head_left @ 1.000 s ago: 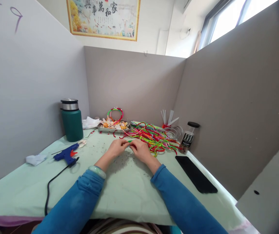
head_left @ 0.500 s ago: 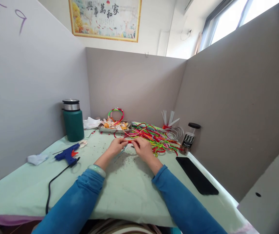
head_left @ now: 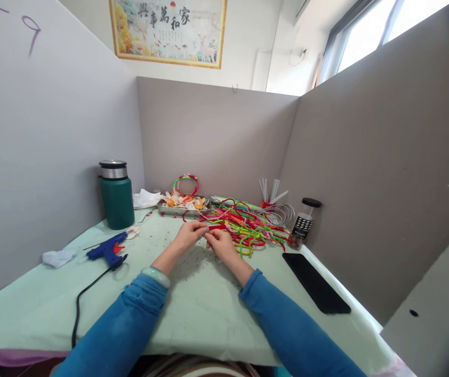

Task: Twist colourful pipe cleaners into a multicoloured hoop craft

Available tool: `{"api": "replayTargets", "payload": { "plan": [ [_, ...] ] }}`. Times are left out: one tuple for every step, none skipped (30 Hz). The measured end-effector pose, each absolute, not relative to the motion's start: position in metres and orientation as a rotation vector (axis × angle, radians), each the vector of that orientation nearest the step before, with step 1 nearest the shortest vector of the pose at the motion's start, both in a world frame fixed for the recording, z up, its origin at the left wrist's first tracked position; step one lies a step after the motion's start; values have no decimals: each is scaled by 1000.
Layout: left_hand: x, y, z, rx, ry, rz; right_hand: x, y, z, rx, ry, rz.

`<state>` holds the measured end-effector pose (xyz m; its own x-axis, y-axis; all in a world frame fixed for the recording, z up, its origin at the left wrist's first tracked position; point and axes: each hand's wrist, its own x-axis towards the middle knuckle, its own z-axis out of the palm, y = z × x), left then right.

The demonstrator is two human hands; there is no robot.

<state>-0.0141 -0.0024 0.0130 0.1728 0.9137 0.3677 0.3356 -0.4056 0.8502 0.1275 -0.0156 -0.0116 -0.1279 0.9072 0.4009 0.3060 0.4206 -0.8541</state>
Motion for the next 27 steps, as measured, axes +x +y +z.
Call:
{"api": "replayTargets", "payload": {
  "plan": [
    [-14,-1,12,1860,1179,1216,127,-15,-12,-1077,-1638,758],
    [-15,0,11,1880,1185,1212,127,-14,-12,-1075,-1621,765],
    [-15,2,10,1903,1200,1205,127,-14,-13,-1075,-1612,768],
    [-15,4,9,1931,1217,1197,127,-13,-13,-1078,-1608,764],
    [-15,6,8,1960,1243,1194,128,-12,-14,-1087,-1607,753],
    [-16,8,7,1991,1271,1195,128,-12,-15,-1105,-1608,730],
    [-16,8,7,2029,1297,1196,128,-12,-16,-1130,-1613,686],
    [-16,9,7,2070,1322,1200,129,-12,-16,-1157,-1624,619],
    [-16,8,8,2116,1345,1203,129,-12,-17,-1181,-1641,531],
    [-16,7,9,2162,1367,1208,129,-13,-17,-1199,-1664,431],
    [-16,6,10,2204,1388,1216,130,-15,-16,-1213,-1690,331],
    [-16,5,10,2241,1405,1229,131,-17,-15,-1221,-1714,239],
    [-16,3,11,2266,1417,1245,131,-19,-13,-1223,-1734,162],
    [-15,2,11,2274,1424,1257,131,-22,-11,-1220,-1749,96],
    [-15,0,11,2264,1423,1258,132,-24,-8,-1210,-1760,34],
    [-14,-1,11,2235,1414,1241,132,-26,-6,-1190,-1770,-32],
    [-14,-2,10,2189,1395,1207,133,-28,-3,-1169,-1780,-95],
    [-13,-2,9,2133,1369,1164,134,-29,-1,-1151,-1794,-147],
    [-13,-2,8,2078,1336,1123,134,-29,1,-1136,-1813,-185],
    [-12,-2,7,2035,1299,1096,135,-29,1,-1126,-1835,-206],
    [-12,-2,6,2006,1265,1087,136,-29,2,-1119,-1859,-213],
    [-11,-1,5,1989,1236,1093,137,-28,1,-1112,-1880,-211],
    [-11,0,4,1980,1214,1106,137,-27,0,-1104,-1897,-205],
    [-11,0,4,1972,1197,1116,138,-26,-2,-1096,-1908,-198],
    [-11,1,4,1963,1186,1118,138,-25,-3,-1085,-1914,-192],
    [-11,1,4,1951,1180,1113,138,-25,-4,-1073,-1915,-188],
    [-11,1,5,1944,1176,1106,138,-24,-5,-1058,-1916,-183]
  ]
}}
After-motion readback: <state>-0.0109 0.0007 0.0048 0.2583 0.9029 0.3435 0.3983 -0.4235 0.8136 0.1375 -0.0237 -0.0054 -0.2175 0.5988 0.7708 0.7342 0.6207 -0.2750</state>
